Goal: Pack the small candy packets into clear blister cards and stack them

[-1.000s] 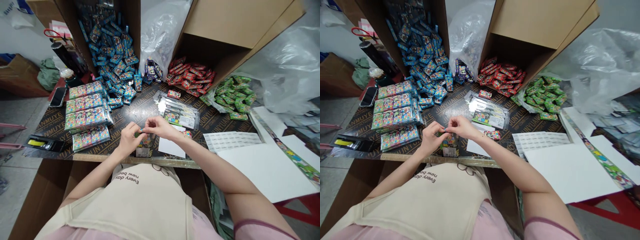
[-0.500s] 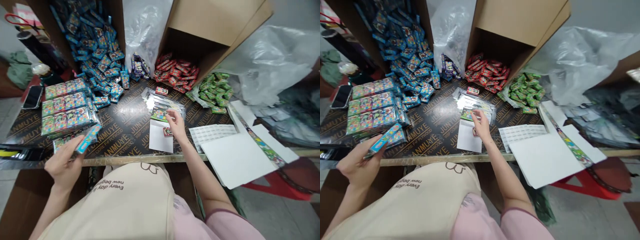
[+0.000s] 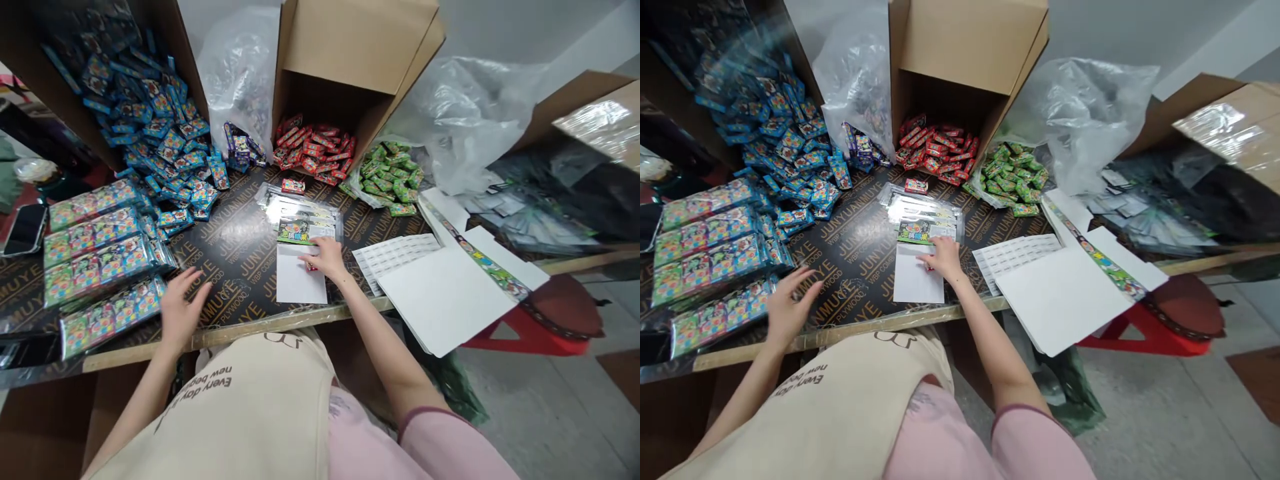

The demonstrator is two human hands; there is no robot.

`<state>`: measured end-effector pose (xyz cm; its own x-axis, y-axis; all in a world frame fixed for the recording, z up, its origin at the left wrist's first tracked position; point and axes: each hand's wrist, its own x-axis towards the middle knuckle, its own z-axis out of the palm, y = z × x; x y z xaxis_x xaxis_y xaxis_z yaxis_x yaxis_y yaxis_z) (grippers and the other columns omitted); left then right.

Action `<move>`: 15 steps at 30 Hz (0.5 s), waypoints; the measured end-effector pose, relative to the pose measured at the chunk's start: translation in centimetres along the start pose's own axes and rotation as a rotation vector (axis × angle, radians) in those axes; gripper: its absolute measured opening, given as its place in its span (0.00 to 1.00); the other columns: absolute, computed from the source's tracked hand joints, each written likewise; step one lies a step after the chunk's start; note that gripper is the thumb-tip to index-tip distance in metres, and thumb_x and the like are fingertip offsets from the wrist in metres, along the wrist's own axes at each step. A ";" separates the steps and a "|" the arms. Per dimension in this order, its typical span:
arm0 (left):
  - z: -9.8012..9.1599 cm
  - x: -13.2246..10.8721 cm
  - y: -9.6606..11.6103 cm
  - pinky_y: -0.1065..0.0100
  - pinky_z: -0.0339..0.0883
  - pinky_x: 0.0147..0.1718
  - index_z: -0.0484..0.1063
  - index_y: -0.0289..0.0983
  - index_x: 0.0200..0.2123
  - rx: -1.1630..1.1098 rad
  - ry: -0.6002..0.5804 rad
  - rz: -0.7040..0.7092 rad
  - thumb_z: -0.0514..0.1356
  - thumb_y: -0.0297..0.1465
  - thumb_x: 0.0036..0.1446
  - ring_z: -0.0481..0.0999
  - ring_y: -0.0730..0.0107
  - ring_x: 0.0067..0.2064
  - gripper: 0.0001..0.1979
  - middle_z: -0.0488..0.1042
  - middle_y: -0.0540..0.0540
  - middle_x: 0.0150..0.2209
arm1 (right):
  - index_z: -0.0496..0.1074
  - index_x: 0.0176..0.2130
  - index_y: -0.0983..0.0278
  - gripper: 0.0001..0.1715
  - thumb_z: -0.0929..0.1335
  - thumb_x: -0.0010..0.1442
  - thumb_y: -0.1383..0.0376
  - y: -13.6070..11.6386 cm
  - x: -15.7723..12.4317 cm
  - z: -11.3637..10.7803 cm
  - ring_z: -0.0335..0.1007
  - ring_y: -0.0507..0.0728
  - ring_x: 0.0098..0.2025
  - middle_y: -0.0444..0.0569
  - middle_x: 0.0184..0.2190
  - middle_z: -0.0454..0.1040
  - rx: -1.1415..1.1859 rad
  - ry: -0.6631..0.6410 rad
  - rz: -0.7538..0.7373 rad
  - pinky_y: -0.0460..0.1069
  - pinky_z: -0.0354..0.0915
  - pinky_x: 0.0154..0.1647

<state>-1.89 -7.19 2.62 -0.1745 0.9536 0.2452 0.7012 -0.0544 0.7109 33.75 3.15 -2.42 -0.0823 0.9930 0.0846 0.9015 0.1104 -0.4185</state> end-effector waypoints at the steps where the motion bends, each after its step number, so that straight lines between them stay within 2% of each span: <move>1: 1.5 0.4 1.5 0.50 0.62 0.55 0.76 0.37 0.42 -0.133 -0.110 -0.054 0.63 0.42 0.53 0.73 0.54 0.52 0.18 0.75 0.39 0.49 | 0.73 0.41 0.65 0.22 0.72 0.50 0.54 -0.5 0.5 0.2 0.63 0.65 0.45 0.56 0.40 0.73 -0.033 -0.043 -0.045 0.54 0.54 0.43; 4: 5.8 0.8 5.7 0.54 0.69 0.48 0.78 0.36 0.39 -0.577 -0.537 -0.311 0.64 0.48 0.48 0.78 0.57 0.44 0.23 0.79 0.39 0.42 | 0.73 0.37 0.65 0.09 0.67 0.57 0.63 -2.3 1.3 0.4 0.62 0.63 0.44 0.56 0.38 0.71 -0.096 -0.079 -0.178 0.55 0.53 0.45; 6: 7.8 1.0 7.7 0.57 0.71 0.44 0.78 0.32 0.37 -0.848 -0.691 -0.554 0.60 0.56 0.47 0.79 0.58 0.40 0.31 0.80 0.36 0.38 | 0.73 0.34 0.65 0.10 0.62 0.60 0.69 -3.7 0.9 0.1 0.62 0.61 0.43 0.55 0.35 0.72 -0.070 0.001 -0.279 0.55 0.53 0.46; 8: 8.9 1.5 8.8 0.60 0.73 0.39 0.78 0.30 0.36 -1.048 -0.751 -0.785 0.54 0.62 0.46 0.80 0.57 0.37 0.39 0.79 0.33 0.36 | 0.73 0.34 0.63 0.12 0.61 0.62 0.70 -5.0 -0.4 -0.6 0.64 0.60 0.42 0.53 0.34 0.73 0.013 0.130 -0.404 0.56 0.54 0.47; 10: 9.3 2.2 9.4 0.61 0.74 0.34 0.77 0.30 0.33 -1.142 -0.703 -0.907 0.58 0.61 0.44 0.80 0.58 0.34 0.36 0.79 0.34 0.34 | 0.73 0.34 0.60 0.11 0.62 0.62 0.69 -6.3 -2.2 -1.4 0.66 0.59 0.42 0.50 0.35 0.75 0.113 0.223 -0.565 0.57 0.56 0.49; 12: 8.9 3.0 9.6 0.65 0.73 0.32 0.77 0.31 0.31 -1.153 -0.553 -0.879 0.69 0.48 0.38 0.78 0.63 0.29 0.25 0.80 0.39 0.31 | 0.73 0.37 0.56 0.07 0.65 0.62 0.65 -7.3 -3.9 -2.4 0.67 0.59 0.45 0.48 0.40 0.75 0.190 0.257 -0.704 0.58 0.56 0.52; 13: 8.6 3.4 9.7 0.67 0.72 0.31 0.76 0.32 0.30 -1.146 -0.464 -0.827 0.72 0.41 0.36 0.77 0.67 0.28 0.21 0.80 0.42 0.29 | 0.73 0.39 0.55 0.06 0.67 0.60 0.60 -7.6 -4.5 -2.9 0.67 0.60 0.49 0.48 0.44 0.75 0.225 0.272 -0.724 0.59 0.56 0.54; 15: 7.7 3.8 9.9 0.70 0.70 0.30 0.76 0.32 0.29 -1.125 -0.347 -0.706 0.73 0.34 0.34 0.76 0.71 0.26 0.18 0.79 0.46 0.28 | 0.71 0.48 0.55 0.22 0.70 0.55 0.50 -7.7 -5.0 -3.7 0.62 0.65 0.56 0.52 0.51 0.71 0.337 0.337 -0.603 0.63 0.54 0.58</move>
<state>9.71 -1.79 5.51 0.0400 0.8939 -0.4464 -0.4261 0.4194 0.8016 28.79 -2.86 3.74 -0.3358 0.6967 0.6339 0.5594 0.6890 -0.4608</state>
